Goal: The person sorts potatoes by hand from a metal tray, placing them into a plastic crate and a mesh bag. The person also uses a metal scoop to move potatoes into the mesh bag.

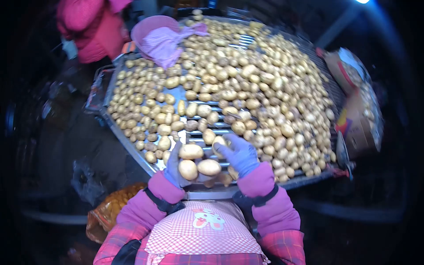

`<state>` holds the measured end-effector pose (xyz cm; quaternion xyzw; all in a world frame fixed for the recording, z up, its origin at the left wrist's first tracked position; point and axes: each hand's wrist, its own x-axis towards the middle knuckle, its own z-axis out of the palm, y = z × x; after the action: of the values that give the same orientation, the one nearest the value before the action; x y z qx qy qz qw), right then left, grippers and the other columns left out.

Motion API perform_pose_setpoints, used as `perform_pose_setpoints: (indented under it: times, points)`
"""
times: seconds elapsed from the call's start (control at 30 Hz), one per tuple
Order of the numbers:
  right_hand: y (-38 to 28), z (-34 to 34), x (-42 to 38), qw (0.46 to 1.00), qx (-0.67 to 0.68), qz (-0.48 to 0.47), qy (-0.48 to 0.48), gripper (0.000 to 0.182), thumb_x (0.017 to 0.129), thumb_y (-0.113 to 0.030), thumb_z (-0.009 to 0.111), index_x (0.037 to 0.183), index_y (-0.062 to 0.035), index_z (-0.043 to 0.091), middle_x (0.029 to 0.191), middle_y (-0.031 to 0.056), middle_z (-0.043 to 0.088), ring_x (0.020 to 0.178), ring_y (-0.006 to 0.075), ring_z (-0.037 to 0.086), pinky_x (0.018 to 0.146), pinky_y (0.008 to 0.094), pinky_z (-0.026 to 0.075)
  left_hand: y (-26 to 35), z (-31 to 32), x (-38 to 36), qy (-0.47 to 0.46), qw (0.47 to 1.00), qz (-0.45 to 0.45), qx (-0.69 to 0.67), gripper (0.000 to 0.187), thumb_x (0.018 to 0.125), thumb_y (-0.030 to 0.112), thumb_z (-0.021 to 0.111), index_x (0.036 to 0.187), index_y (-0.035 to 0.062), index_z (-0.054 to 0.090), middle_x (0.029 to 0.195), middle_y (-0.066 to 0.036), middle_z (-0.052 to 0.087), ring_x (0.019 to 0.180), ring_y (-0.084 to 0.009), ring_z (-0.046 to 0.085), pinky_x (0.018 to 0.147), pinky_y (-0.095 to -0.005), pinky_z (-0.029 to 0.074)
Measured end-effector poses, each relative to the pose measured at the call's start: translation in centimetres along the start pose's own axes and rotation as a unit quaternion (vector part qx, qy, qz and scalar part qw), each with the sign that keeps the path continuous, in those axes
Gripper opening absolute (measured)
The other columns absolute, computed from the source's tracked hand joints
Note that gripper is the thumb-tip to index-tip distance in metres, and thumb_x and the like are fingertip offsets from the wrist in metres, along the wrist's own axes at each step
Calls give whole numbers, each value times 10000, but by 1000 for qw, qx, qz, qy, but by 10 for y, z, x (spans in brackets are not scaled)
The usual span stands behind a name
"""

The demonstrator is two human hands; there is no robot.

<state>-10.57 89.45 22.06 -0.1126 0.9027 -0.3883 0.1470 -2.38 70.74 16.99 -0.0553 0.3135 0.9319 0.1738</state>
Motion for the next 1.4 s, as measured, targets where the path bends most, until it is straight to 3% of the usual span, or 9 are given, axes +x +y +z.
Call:
perform_pose_setpoints:
  times: [0.07,0.33,0.63,0.77,0.9,0.93,1.03,1.27,1.4]
  points:
    - [-1,18,4,979,-76,-190,4,281,873,-235,670,1068,-35,640,836,135,642,754,169,615,694,312,503,-10,-2,-6,-18,993,2,-121,619,924,521,437,1307,35,455,1254,-204,529,1101,-362,563,916,-507,492]
    - [-50,87,7,940,162,-140,-267,252,941,-163,574,1121,11,600,875,-3,595,798,85,528,712,222,447,-27,-33,-85,-20,932,135,-336,677,918,506,501,1431,87,362,1397,-164,425,1203,-356,516,965,-492,486]
    - [-97,161,1,891,166,-50,-419,295,959,-190,533,1170,12,577,829,72,650,688,114,593,604,228,466,-9,-96,-321,120,828,445,-317,103,758,118,557,841,58,566,803,-15,439,592,-134,406,562,-273,406]
    - [-99,172,1,902,172,-27,-395,284,961,-173,532,1176,7,578,851,58,653,688,101,594,598,216,465,-46,-130,-437,529,586,587,-177,434,884,362,572,1178,46,521,1118,-80,547,992,-234,559,856,-396,507]
    - [-87,172,-10,919,140,-47,-366,285,964,-204,518,1147,1,594,860,67,642,691,119,596,598,251,482,-104,-248,-475,850,424,311,-28,292,891,261,580,1102,79,669,992,-61,659,938,-205,633,776,-305,515]
    - [-89,166,-19,921,136,-17,-365,285,955,-201,535,1155,-8,598,876,56,630,719,118,596,635,260,494,-137,-296,-494,905,344,4,248,325,910,262,536,1130,49,644,1063,-82,657,952,-209,628,759,-295,515]
    - [-72,144,-41,934,108,-50,-337,296,941,-216,562,1165,-26,593,938,42,635,779,126,599,724,289,507,-176,-360,-505,814,331,-262,400,368,924,295,515,1175,43,607,1133,-118,620,1003,-259,606,808,-335,502]
    - [4,65,-44,989,100,38,-100,267,926,-200,606,1136,-37,619,1007,65,635,933,149,586,828,290,481,-99,-279,-465,922,361,-106,96,475,955,370,464,1281,29,519,1296,-201,534,1121,-376,554,924,-428,473]
    - [121,-11,-2,966,-121,-103,202,294,850,-213,652,1068,-18,623,1009,191,630,928,352,596,850,411,479,-55,-330,-442,803,236,111,536,426,905,300,581,1153,-45,591,1179,-267,579,1087,-420,550,936,-465,453]
